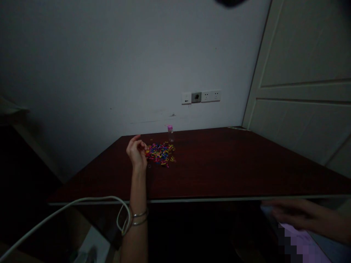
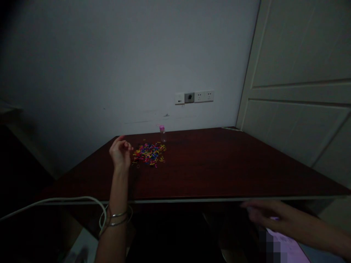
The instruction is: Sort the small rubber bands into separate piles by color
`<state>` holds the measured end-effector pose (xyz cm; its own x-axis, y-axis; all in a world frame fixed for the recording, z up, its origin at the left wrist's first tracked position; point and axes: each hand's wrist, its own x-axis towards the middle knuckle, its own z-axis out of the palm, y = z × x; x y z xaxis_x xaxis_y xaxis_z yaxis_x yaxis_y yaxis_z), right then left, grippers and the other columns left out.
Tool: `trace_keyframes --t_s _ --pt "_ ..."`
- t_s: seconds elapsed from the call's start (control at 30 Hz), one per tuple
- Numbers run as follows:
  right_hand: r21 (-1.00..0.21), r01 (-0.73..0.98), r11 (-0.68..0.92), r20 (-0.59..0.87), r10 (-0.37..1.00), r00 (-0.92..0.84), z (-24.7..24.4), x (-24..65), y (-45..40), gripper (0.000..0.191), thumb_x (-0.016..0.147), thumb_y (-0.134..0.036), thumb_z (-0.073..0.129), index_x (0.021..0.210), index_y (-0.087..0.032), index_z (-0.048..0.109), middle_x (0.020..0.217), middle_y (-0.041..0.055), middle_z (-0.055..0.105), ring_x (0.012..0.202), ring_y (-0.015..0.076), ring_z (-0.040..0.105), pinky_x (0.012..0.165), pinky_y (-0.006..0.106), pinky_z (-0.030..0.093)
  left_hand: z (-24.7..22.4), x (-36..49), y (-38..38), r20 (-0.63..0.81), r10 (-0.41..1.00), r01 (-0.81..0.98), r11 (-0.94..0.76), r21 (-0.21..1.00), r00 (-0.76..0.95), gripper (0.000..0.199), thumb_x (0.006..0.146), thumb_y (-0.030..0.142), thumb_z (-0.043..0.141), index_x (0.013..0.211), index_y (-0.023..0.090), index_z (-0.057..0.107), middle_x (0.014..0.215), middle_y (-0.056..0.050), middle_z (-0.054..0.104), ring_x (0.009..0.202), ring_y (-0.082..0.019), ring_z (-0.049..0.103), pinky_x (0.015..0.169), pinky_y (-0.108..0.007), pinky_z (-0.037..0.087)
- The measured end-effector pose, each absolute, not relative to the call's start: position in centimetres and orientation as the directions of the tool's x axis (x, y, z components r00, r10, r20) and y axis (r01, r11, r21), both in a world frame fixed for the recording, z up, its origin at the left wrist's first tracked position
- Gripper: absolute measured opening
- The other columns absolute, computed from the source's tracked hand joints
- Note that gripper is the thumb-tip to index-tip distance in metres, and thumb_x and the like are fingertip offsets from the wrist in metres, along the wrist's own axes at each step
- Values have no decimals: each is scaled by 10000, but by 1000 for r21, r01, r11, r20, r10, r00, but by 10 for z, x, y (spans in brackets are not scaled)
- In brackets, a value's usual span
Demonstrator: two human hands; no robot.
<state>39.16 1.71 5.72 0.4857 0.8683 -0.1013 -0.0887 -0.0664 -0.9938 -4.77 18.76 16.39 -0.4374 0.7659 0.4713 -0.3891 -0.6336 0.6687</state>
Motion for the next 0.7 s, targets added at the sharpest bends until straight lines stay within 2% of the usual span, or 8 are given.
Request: trace_keyframes --t_s 0.07,0.1,0.2,0.3,0.4,0.47,0.57,0.7 --pt "-993 -22 -118 -120 988 99 109 350 34 233 518 -225 680 749 -204 702 850 164 666 779 247 635 678 365 476 181 -55 199 480 755 -348 -641 685 -447 320 598 188 506 907 118 558 488 66 430 395 -54 424 419 -173 360" --pt "-997 24 -69 -69 998 5 132 329 47 236 508 -200 688 743 -196 701 850 129 673 815 253 626 737 386 465 189 -58 208 480 760 -308 -629 714 -439 325 596 193 506 905 117 567 510 55 450 413 -57 438 424 -173 365" --pt "-938 259 230 162 952 -260 180 266 100 334 450 -190 738 781 -196 698 899 57 675 938 276 573 895 444 373 208 -68 244 485 797 -91 -548 832 -360 301 569 175 525 850 106 610 589 9 514 486 -65 477 453 -170 381" --pt "-721 441 534 292 812 -506 194 214 165 446 498 -265 737 936 -209 672 1001 32 648 990 270 542 926 420 342 212 -74 290 451 853 159 -423 892 -260 269 574 178 531 813 108 634 671 -31 568 529 -76 490 472 -177 385" --pt "-512 538 669 263 719 -643 185 173 228 545 536 -308 722 1059 -191 623 1080 51 616 1017 264 524 915 373 355 198 -76 328 352 919 351 -276 895 -174 277 583 169 529 829 96 633 668 -46 585 538 -90 490 477 -184 378" --pt "-424 582 694 209 700 -683 175 150 261 589 552 -316 709 1113 -178 591 1113 68 598 1031 263 516 904 354 365 182 -78 342 299 951 465 -232 855 -76 298 590 173 539 859 84 631 642 -50 592 541 -103 492 484 -193 378" --pt "-375 609 700 139 691 -709 159 122 296 634 550 -342 703 1144 -163 570 1118 88 594 1009 264 529 884 343 380 156 -88 349 224 968 609 -248 754 117 356 574 180 572 913 85 629 726 -73 632 624 -142 533 541 -218 409" --pt "-392 692 606 36 762 -647 143 96 320 772 458 -356 745 1178 -166 540 1158 111 566 1028 295 512 869 362 386 129 -111 354 80 940 719 -306 624 331 417 514 143 596 927 94 639 971 -97 633 868 -208 552 715 -239 429"
